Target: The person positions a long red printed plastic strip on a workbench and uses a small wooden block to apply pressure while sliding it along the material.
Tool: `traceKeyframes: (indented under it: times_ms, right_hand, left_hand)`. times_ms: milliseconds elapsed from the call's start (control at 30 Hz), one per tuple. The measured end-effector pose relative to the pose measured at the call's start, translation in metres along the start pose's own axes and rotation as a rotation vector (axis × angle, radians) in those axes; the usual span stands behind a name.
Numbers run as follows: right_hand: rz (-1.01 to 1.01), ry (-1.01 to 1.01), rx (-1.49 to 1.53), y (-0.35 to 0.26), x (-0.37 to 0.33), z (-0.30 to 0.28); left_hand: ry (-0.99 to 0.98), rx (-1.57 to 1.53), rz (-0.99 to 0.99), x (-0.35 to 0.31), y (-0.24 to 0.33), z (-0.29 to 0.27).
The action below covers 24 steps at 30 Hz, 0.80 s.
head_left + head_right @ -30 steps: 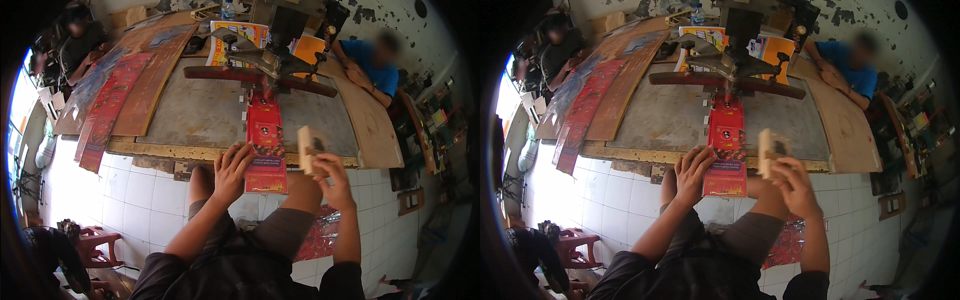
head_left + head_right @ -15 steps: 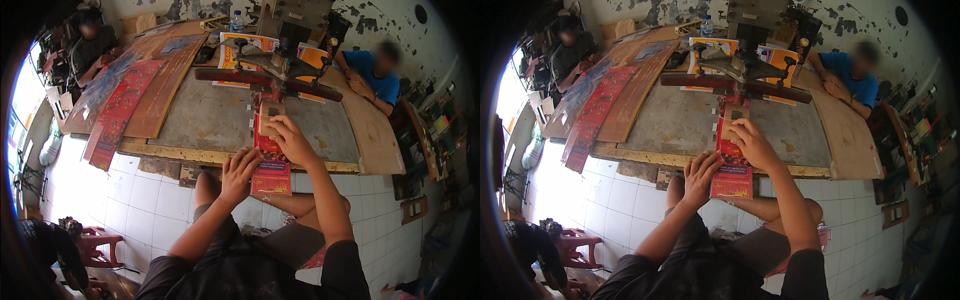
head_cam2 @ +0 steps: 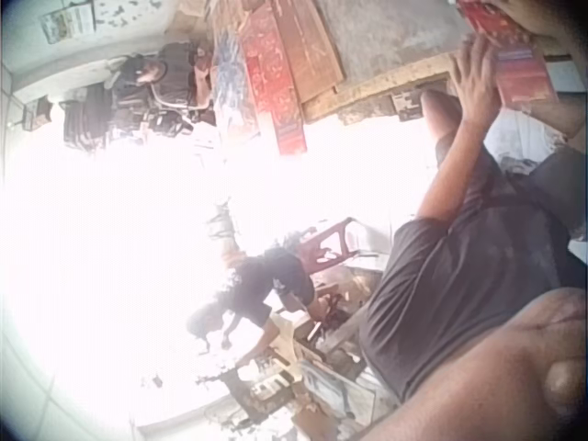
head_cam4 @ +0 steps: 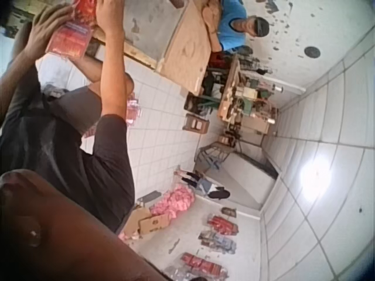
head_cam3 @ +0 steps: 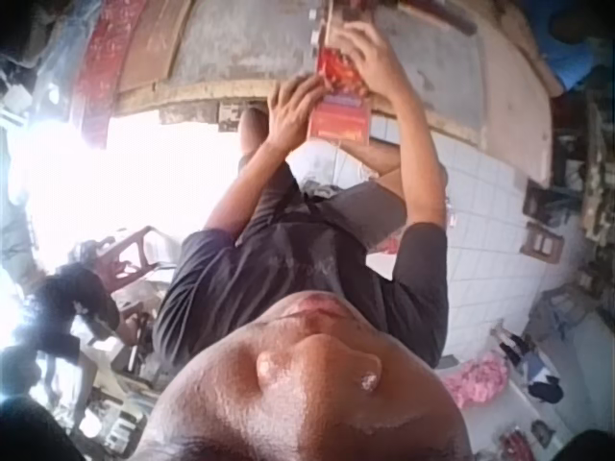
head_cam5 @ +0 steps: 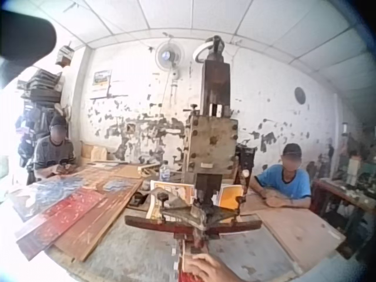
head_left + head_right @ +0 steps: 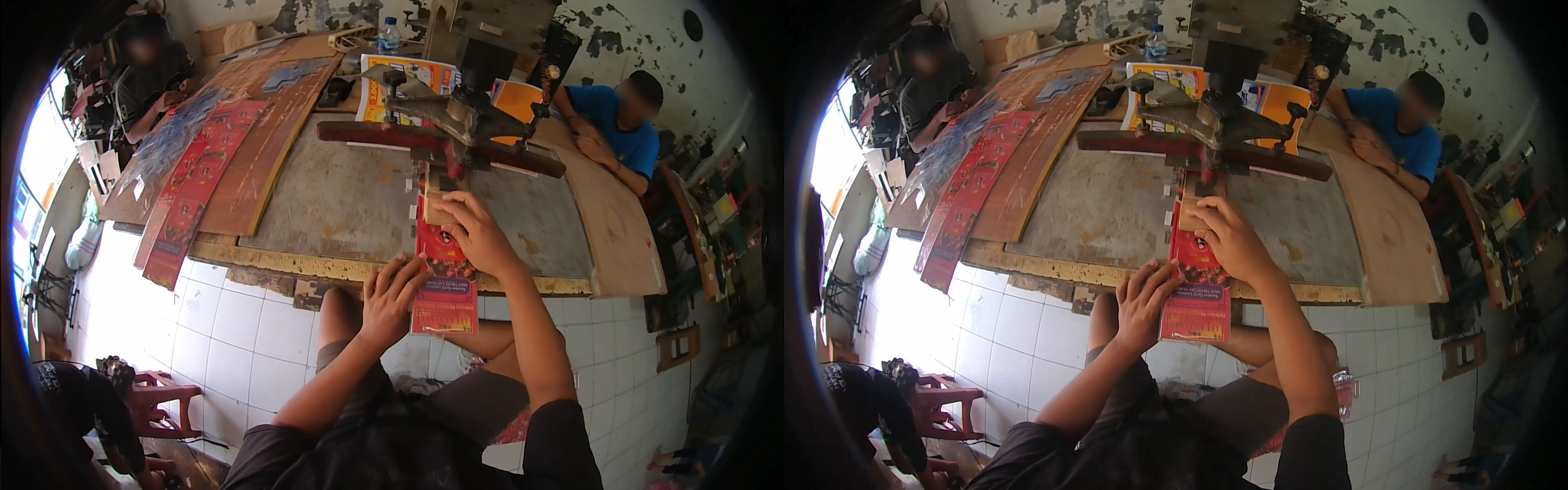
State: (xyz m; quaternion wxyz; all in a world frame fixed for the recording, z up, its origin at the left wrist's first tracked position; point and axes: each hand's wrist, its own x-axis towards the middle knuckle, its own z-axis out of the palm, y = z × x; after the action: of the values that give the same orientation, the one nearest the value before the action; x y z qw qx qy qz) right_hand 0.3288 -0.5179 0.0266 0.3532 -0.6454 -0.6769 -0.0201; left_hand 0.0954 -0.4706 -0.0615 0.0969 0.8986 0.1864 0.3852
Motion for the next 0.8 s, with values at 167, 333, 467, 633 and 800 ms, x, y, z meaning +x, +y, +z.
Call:
traceKeyframes:
  times_ms: [167,333,467,633,800]
  right_hand:
    - [-0.016,0.071,-0.013,-0.0004,-0.0025,0.0021]
    - [-0.054,0.118,-0.166,-0.0009,-0.0019,-0.0007]
    - [-0.019,0.163,-0.122,0.0061,0.0003,0.0025]
    - [-0.027,0.205,-0.215,0.0047,-0.0008,0.0031]
    - [-0.034,0.215,-0.255,0.0045,-0.0018,0.0023]
  left_hand:
    - [-0.01,0.011,-0.003,-0.0014,0.0024,-0.0002]
    - [-0.006,0.034,0.001,-0.0011,0.0007,-0.0003]
    - [-0.021,0.034,-0.003,-0.0002,0.0007,-0.0008]
    - [-0.04,0.036,-0.002,0.0015,0.0009,-0.0032]
    - [-0.098,0.066,0.017,0.0025,-0.0003,-0.009]
